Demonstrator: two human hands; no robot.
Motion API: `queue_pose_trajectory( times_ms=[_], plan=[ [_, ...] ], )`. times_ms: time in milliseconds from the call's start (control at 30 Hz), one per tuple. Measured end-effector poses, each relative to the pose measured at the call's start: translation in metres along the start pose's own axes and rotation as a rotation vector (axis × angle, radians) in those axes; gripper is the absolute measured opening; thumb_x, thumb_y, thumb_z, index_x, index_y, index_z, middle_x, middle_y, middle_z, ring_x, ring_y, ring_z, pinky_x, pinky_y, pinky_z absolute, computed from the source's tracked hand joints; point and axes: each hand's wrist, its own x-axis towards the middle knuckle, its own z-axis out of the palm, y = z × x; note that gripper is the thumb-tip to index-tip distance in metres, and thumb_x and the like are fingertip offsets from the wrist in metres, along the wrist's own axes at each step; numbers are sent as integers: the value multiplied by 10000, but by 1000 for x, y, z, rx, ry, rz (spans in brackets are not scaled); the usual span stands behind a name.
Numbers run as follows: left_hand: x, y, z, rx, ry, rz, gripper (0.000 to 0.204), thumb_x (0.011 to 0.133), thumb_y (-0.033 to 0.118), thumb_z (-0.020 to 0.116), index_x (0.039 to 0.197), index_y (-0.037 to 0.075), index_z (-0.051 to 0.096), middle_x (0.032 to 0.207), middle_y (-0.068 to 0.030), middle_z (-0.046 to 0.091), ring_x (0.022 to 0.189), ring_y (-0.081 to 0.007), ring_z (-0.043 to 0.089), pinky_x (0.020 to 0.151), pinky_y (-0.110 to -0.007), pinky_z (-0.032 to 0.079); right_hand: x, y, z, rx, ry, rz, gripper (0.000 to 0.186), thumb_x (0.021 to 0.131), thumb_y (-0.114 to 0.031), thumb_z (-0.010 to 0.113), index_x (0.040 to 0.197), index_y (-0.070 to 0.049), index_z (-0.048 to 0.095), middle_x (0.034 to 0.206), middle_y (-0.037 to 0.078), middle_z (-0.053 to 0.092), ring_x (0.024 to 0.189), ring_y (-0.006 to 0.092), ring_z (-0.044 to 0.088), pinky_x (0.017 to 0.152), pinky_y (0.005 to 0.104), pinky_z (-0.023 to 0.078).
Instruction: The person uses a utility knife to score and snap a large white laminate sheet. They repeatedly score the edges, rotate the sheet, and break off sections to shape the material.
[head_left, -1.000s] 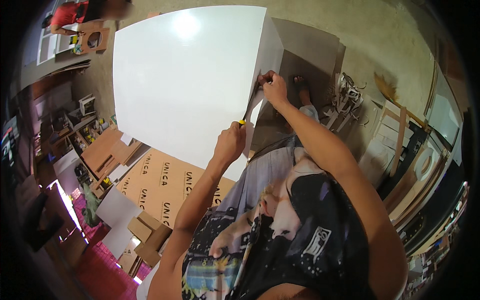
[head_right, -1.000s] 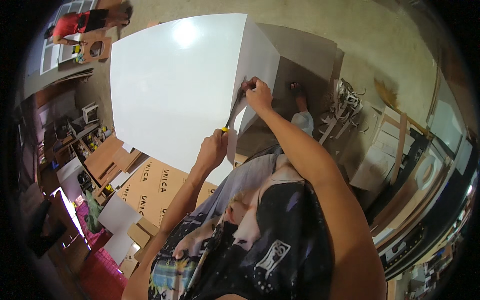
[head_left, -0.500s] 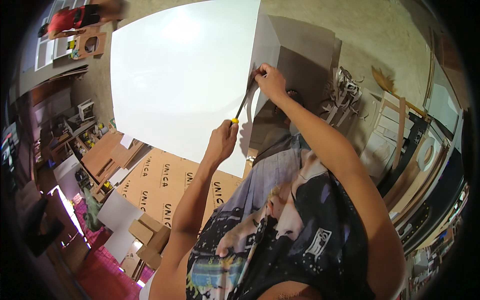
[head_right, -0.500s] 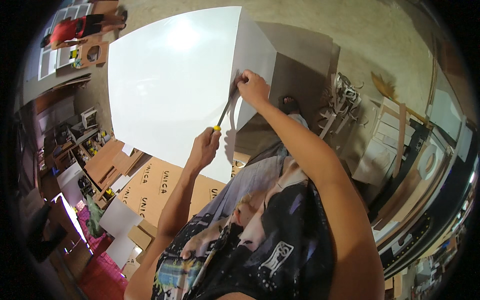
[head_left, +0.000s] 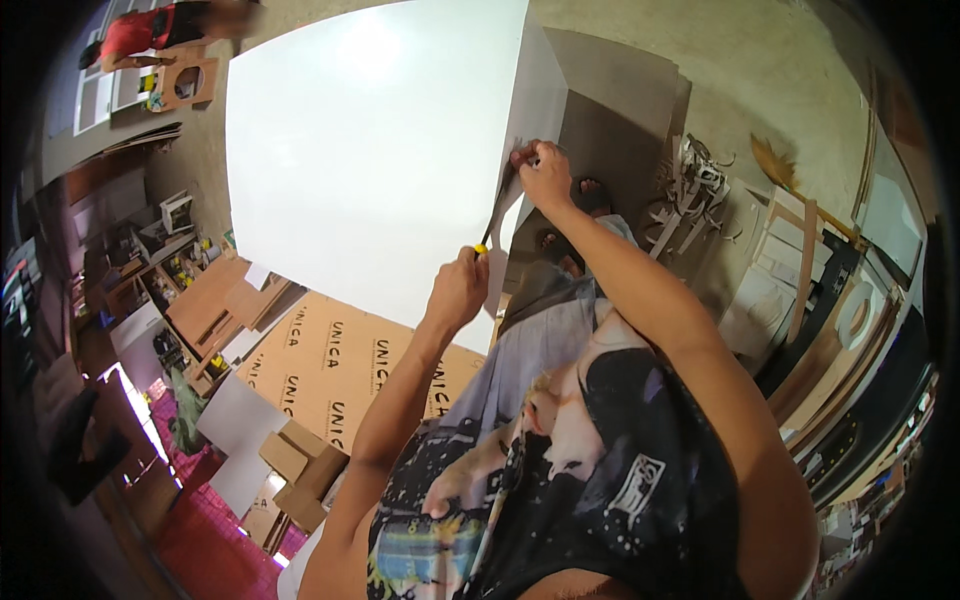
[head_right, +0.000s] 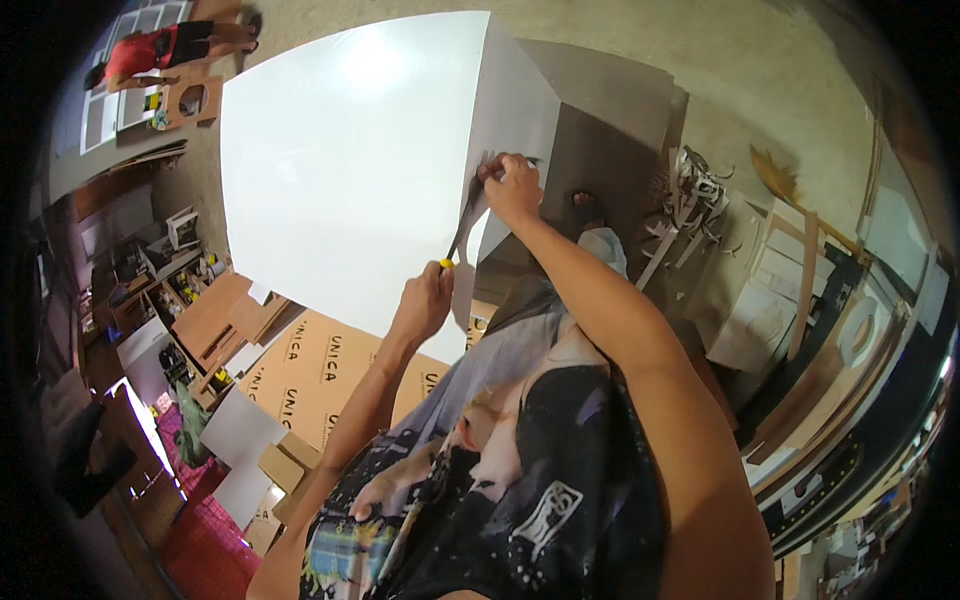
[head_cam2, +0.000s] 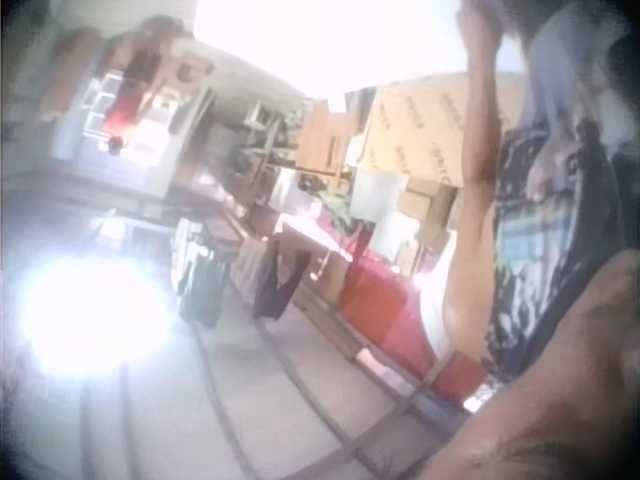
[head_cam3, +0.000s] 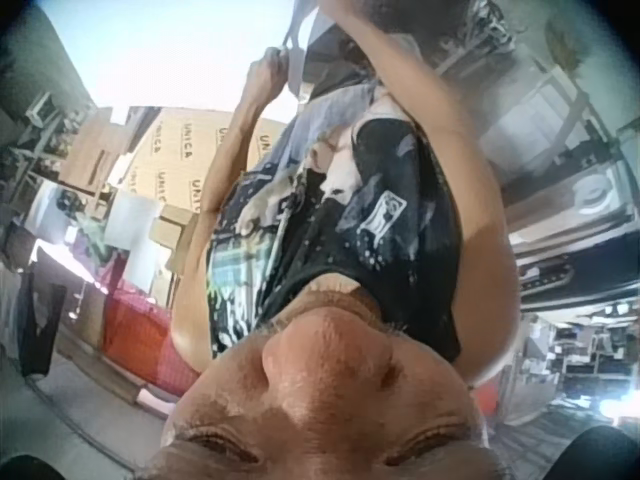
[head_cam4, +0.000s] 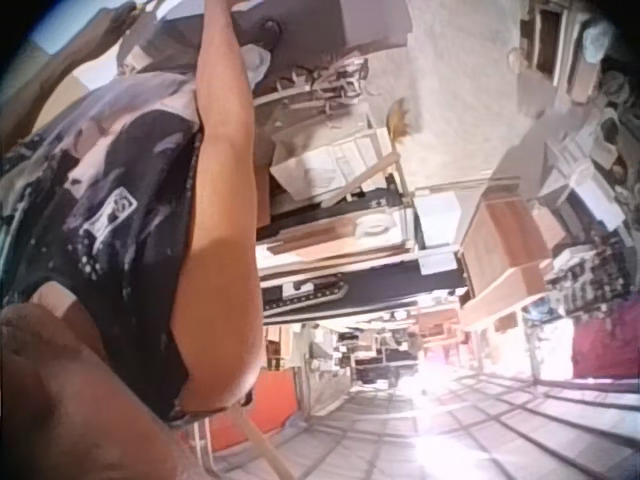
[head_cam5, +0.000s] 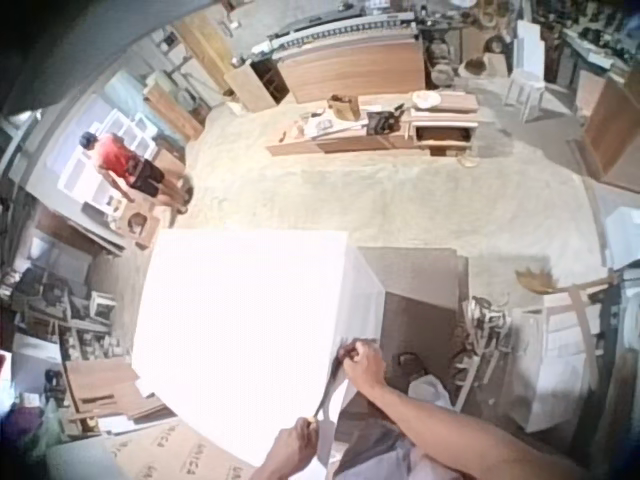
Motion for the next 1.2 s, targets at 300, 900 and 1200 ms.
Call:
queue_pose_trajectory(
  times_ms=[300, 900, 1200],
  plan=[
    [-24, 4, -5, -21, -12, -28, 319, 1034, 262, 455, 913, -29, 503, 672, -285, 601, 650, -496, 596, 586, -539, 447, -18, 15, 7, 29, 131, -134, 145, 808, -251, 735, 856, -133, 664, 1291, 107, 567, 1143, 386, 537, 944, 513, 450],
    [-36, -16, 25, 14, 68, 50, 307, 1022, 244, 462, 888, -29, 500, 692, -282, 623, 683, -495, 615, 629, -566, 475, -24, 27, 12, 118, 81, -223, 177, 842, -220, 716, 868, -57, 653, 1364, 247, 512, 1303, 378, 468, 1014, 459, 421],
    [-36, -20, 15, 12, 20, 29, 307, 1026, 251, 455, 892, -22, 498, 672, -274, 614, 663, -484, 611, 606, -543, 470, -33, 32, 11, 275, 20, -125, 226, 849, -247, 717, 842, -31, 651, 1379, 291, 487, 1350, 405, 415, 1068, 463, 381]
  ],
)
